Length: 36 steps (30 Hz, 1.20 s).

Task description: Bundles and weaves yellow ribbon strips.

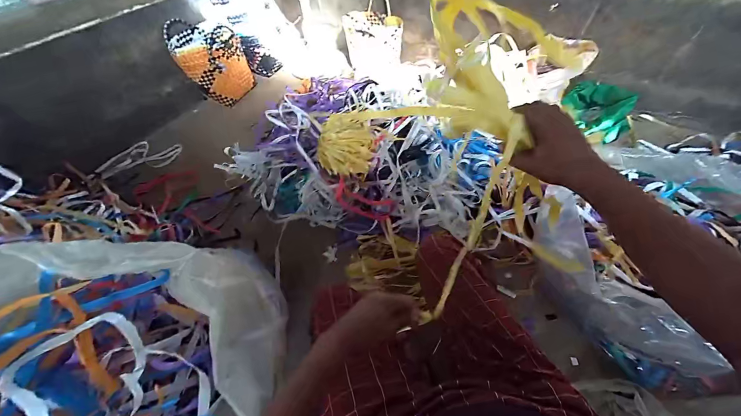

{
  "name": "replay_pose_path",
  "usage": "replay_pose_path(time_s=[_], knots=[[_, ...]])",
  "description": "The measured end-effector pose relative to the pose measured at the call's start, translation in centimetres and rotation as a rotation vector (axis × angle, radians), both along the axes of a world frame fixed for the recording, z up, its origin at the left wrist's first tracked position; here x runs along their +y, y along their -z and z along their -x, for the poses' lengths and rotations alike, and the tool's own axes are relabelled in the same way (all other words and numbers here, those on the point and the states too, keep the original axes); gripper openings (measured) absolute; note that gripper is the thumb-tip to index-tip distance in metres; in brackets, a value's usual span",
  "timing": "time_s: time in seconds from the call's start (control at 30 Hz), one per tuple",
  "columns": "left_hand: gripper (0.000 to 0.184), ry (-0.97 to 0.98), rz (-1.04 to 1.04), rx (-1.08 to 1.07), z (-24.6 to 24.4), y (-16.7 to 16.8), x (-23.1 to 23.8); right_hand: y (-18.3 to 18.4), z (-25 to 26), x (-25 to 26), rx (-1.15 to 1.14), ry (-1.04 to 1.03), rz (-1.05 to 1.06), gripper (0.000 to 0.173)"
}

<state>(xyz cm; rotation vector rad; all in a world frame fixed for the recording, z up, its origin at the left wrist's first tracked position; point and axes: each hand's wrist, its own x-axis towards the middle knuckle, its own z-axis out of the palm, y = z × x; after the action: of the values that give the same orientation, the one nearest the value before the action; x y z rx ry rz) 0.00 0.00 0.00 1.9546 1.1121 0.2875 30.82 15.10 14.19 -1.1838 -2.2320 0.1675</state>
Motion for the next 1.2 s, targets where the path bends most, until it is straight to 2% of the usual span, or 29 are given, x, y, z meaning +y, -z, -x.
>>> replay_pose_path(time_s=[0.07, 0.1, 0.13, 0.2, 0.27, 0.33, 0.37, 0.43, 0.5, 0.53, 0.6, 0.67, 0.7, 0.77, 0.83, 0.9, 1.0, 1.1, 1.2], knots=[[0.028, 0.101, -0.19, -0.02, 0.7, -2.4, -2.0, 2.3, -1.5, 2.8, -0.227, -0.017, -0.016, 0.048], [0.027, 0.071, -0.331, -0.048, 1.8, -4.4, -2.8, 3.1, -2.0, 3.5, -0.329, -0.04, -0.005, 0.048], [0.027, -0.022, -0.462, -0.072, 3.2, -6.9, -3.6, 3.5, -2.2, 3.7, -0.414, -0.081, 0.032, 0.047], [0.028, -0.292, -0.596, -0.122, 6.8, -12.3, -4.7, 3.7, -1.4, 2.5, -0.529, -0.231, 0.128, 0.046], [0.034, -0.546, -0.781, -0.064, 10.4, -17.8, -4.0, 3.5, 0.4, -0.1, -0.587, -0.445, 0.231, 0.047], [0.041, -0.788, -0.873, 0.118, 12.4, -21.9, -1.8, 2.6, 2.2, -3.7, -0.52, -0.674, 0.299, 0.071], [0.043, -0.878, -0.859, 0.166, 13.3, -22.7, -0.2, 2.1, 2.7, -5.5, -0.43, -0.785, 0.288, 0.08], [0.042, -0.999, -0.749, 0.17, 15.0, -21.3, 2.9, 1.3, 2.7, -7.8, -0.172, -0.944, 0.162, 0.084], [0.038, -1.041, -0.567, 0.169, 16.4, -17.1, 5.0, 0.8, 1.5, -8.4, 0.085, -0.909, 0.094, 0.065], [0.037, -1.027, -0.485, 0.183, 17.1, -14.1, 5.6, 0.8, 0.5, -8.3, 0.207, -0.793, 0.082, 0.057], [0.039, -0.996, -0.315, 0.211, 17.8, -7.8, 5.5, 0.4, -1.3, -7.4, 0.437, -0.454, 0.15, 0.054], [0.04, -0.981, -0.328, 0.24, 19.1, -0.2, 4.8, -0.2, -2.9, -5.5, 0.628, -0.2, 0.274, 0.04], [0.039, -0.996, -0.35, 0.247, 19.5, 2.9, 4.1, 0.0, -4.0, -4.2, 0.68, -0.137, 0.295, 0.038], [0.044, -1.009, -0.126, 0.26, 18.6, 3.2, 1.9, 0.9, -6.6, -1.9, 0.67, -0.054, 0.269, 0.039], [0.043, -1.063, -0.062, 0.212, 17.8, 2.0, -0.4, 1.7, -8.0, -0.7, 0.602, 0.071, 0.209, 0.045], [0.043, -1.133, -0.097, 0.12, 17.4, 0.6, -2.3, 2.3, -8.2, -0.2, 0.495, 0.164, 0.188, 0.054], [0.04, -1.197, -0.202, -0.029, 17.0, -2.0, -4.3, 3.8, -5.9, -0.4, 0.273, 0.18, 0.222, 0.056], [0.032, -1.209, -0.327, -0.248, 16.0, -5.0, -5.9, 5.8, -1.5, -1.5, 0.057, 0.108, 0.336, 0.058], [0.028, -1.142, -0.39, -0.401, 14.2, -7.4, -7.9, 9.1, 3.2, -2.4, -0.081, -0.034, 0.41, 0.059]])
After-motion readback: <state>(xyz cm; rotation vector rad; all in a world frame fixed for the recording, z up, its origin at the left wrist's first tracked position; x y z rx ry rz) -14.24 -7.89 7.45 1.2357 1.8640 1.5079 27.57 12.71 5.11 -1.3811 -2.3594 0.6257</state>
